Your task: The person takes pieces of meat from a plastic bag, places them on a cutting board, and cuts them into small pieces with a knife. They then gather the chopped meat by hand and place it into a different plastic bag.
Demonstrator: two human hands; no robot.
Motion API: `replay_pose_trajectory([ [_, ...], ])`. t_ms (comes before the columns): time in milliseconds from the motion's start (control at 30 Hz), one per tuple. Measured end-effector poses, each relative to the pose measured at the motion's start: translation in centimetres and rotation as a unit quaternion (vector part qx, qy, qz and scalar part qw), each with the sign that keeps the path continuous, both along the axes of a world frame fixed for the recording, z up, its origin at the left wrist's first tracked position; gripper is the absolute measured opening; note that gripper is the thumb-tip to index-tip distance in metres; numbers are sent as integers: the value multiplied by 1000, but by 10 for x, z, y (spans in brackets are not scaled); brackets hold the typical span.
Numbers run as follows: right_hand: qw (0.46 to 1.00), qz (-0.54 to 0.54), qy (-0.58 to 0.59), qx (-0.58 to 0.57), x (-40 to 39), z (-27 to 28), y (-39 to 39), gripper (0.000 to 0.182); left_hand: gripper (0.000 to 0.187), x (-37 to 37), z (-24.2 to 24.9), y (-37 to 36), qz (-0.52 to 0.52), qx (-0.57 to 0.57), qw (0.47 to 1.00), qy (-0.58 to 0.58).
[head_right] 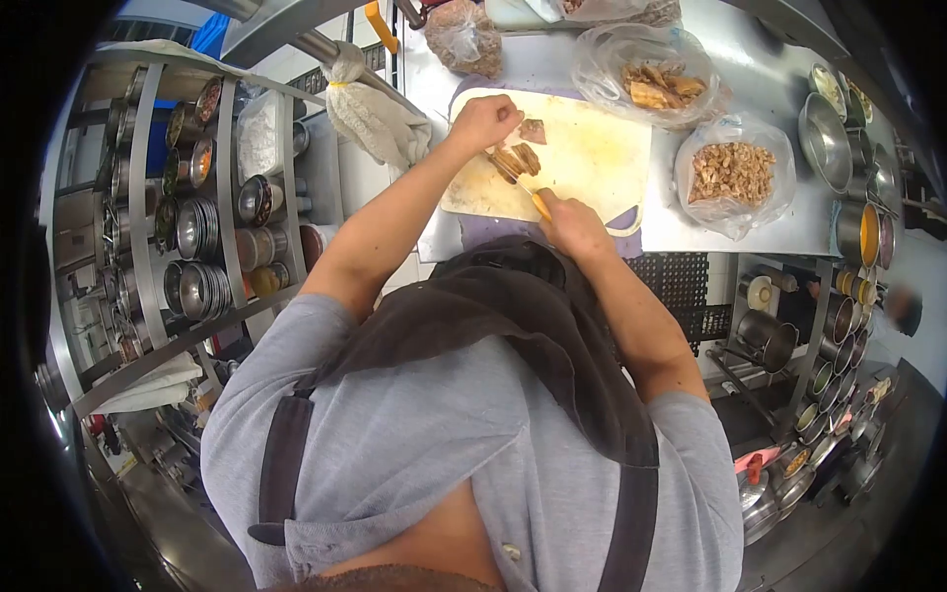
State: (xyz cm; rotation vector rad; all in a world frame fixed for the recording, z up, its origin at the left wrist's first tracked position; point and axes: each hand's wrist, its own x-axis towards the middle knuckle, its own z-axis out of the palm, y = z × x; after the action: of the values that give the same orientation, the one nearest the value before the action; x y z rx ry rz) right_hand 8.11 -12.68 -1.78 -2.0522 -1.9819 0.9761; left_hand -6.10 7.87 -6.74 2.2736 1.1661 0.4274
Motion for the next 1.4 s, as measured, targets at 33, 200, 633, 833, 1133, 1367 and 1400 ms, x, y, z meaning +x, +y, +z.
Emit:
replay_pose_trajectory([
  [33,1000,-9,7,-3,2,2,-4,35,24,3,5,5,-28,-13,999,-27],
  [200,1000,-10,16,-18,1,6,-6,36,40,23,-2,11,-209,117,971,30],
  [633,996,-65,49,-27,26,-12,-33,35,17,-3,51,-28,-120,-107,983,-86],
  [833,987,-139,84,-15,27,-21,-46,36,25,-34,7,-98,-107,102,984,-103],
  [1133,984,-146,95,-26,22,-3,-45,45,20,-49,4,-109,-97,25,993,-65],
  [1367,993,-75,91,21,16,-4,-35,37,11,-34,-1,-114,-74,38,996,-26],
  [1400,995,-63,77,24,15,-3,-33,37,11,-34,0,-115,-74,36,996,-24],
])
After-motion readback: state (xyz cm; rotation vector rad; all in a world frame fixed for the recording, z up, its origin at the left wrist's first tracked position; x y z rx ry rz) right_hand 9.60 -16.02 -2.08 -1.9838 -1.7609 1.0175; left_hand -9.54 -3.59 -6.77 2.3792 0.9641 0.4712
